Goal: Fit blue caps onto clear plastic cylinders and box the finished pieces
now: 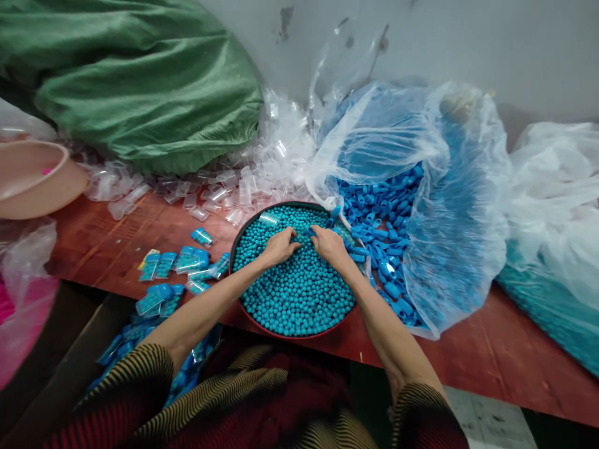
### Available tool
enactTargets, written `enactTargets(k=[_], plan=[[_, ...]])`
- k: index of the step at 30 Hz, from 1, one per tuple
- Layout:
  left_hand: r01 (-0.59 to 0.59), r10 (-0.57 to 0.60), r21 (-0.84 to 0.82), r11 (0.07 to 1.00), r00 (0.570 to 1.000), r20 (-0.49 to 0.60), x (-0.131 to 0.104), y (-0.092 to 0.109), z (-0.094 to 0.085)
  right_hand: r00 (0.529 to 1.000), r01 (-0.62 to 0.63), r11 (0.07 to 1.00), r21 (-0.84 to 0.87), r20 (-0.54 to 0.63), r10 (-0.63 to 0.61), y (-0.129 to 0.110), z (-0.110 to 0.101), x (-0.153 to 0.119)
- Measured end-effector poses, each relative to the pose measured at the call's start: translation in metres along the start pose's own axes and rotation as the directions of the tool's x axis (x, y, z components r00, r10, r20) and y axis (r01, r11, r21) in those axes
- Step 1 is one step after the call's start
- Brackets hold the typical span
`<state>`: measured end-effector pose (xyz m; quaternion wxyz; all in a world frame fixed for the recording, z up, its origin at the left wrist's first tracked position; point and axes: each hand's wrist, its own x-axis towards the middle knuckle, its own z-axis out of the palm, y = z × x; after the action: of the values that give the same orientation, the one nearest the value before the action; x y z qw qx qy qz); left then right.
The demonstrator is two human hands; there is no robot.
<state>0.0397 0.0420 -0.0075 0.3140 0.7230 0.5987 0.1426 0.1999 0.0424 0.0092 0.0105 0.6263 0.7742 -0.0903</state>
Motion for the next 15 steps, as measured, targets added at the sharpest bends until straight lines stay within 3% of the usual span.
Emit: enactTargets(k=[6,9,12,15], plan=[[-0.014,0.018,-0.065,0.998,0.997,0.073,0.006,-0.002,0.0,0.997,-0.001,0.989,0.15,0.072,-0.01,-0.001,0.009,-0.016],[-0.04,0.048,-0.105,0.994,0.996,0.076,0.007,-0.005,-0.001,0.999,0.037,0.932,0.361,-0.008,-0.036,0.004,0.011,-0.014],[-0.083,0.095,-0.172,0.981,0.994,0.058,0.005,-0.007,-0.002,0.996,0.063,0.797,0.6,-0.088,-0.012,0.003,0.012,-0.015],[-0.118,0.142,-0.402,0.908,0.989,0.031,-0.001,-0.007,-0.001,0.989,0.092,0.747,0.658,-0.149,0.009,-0.005,0.012,-0.02]])
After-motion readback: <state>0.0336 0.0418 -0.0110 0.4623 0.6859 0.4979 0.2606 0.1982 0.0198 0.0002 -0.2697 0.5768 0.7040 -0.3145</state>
